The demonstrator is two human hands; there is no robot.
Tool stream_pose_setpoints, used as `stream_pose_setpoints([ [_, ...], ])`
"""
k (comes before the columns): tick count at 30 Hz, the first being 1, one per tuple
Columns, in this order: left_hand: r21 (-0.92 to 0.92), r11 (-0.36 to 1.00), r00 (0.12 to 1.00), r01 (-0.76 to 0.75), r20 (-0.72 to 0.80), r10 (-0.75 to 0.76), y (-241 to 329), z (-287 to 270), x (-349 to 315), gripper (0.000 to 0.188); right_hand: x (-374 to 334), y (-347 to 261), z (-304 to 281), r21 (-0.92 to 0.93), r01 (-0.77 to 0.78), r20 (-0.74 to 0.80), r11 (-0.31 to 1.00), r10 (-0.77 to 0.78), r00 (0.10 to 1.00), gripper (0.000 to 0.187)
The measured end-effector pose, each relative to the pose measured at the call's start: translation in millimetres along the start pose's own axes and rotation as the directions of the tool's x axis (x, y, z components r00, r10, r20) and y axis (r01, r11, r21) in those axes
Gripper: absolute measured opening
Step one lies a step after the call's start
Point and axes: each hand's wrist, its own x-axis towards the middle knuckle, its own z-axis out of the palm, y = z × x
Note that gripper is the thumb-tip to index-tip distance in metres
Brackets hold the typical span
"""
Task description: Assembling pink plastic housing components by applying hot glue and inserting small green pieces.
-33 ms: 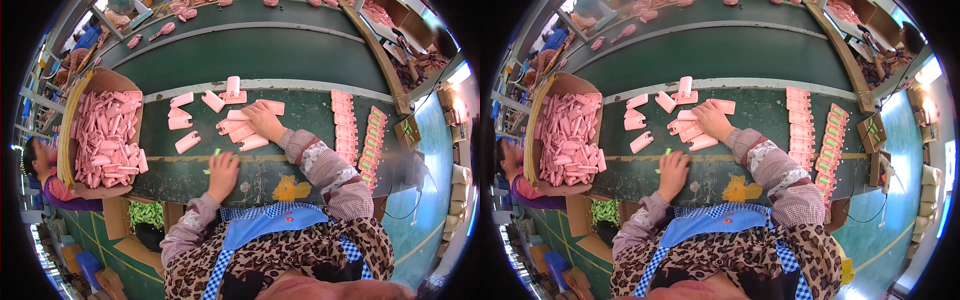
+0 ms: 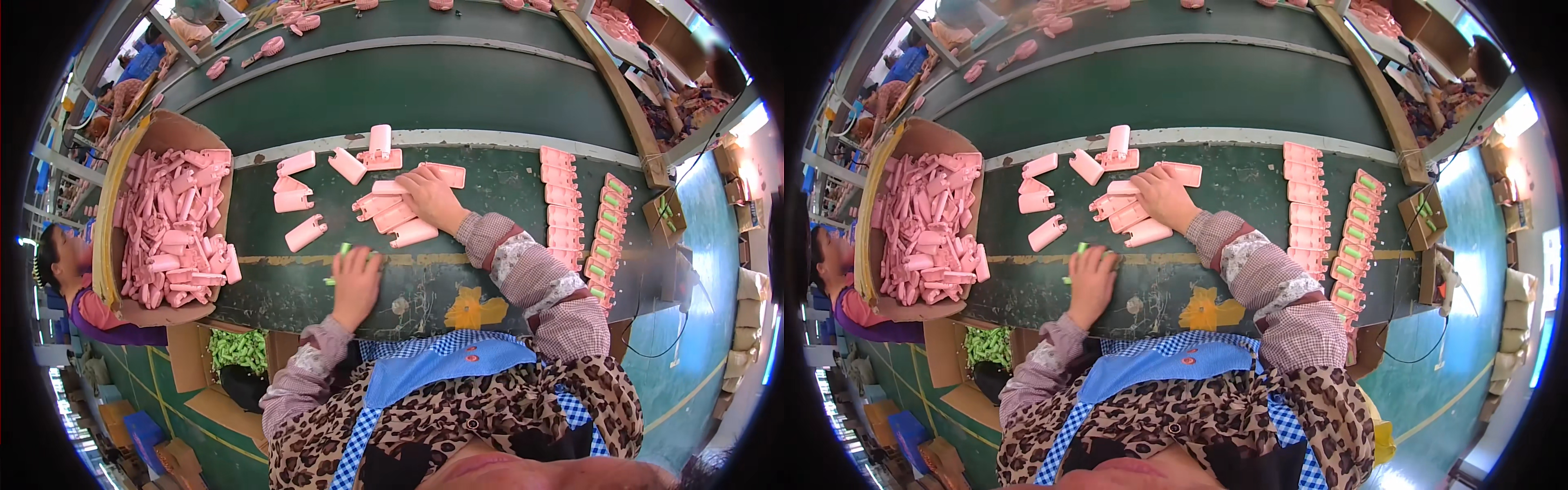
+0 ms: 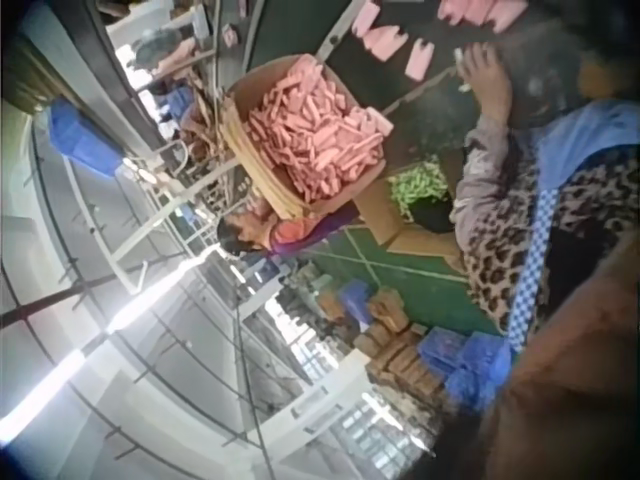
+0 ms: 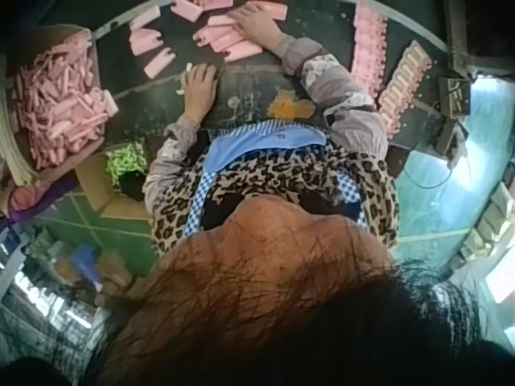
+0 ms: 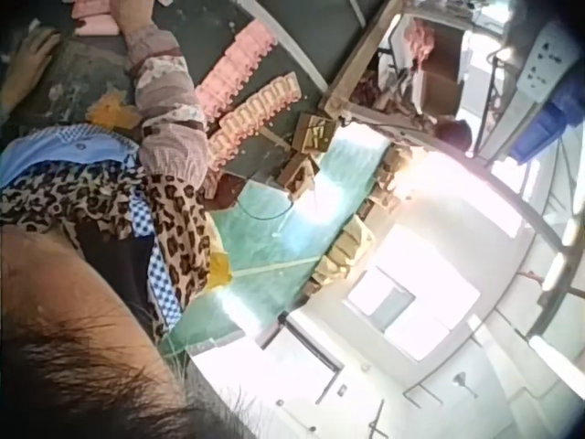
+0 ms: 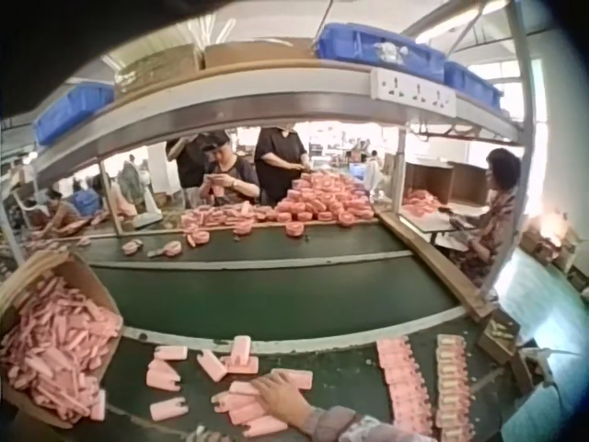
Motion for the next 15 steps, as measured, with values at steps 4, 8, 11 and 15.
stream_pose_setpoints([
  [4, -0.052, 0.993, 0.977, 0.110, -0.179, -0.117, -16.9, -16.6, 6.4, 0.042, -4.1, 9.8, -8.0, -0.012, -0.099, -0.048, 0.995, 0.098, 0.994, 0.024],
  [8, -0.222, 0.972, 0.974, 0.075, -0.192, -0.119, 5.7, -18.0, 25.4, 0.042, 2.7, 3.1, -25.6, 0.097, -0.259, -0.110, 0.961, 0.269, 0.957, 0.018],
  [11, -0.305, 0.952, 0.985, -0.020, -0.172, -0.035, 32.2, -2.8, 43.2, 0.044, -0.1, 1.5, -43.0, 0.189, -0.411, -0.085, 0.892, 0.431, 0.898, 0.016],
  [15, -0.218, 0.976, 0.995, 0.004, -0.101, -0.026, 54.4, 13.2, 63.3, 0.055, -34.2, 24.6, -67.1, 0.272, -0.552, -0.030, 0.788, 0.580, 0.814, 0.016],
])
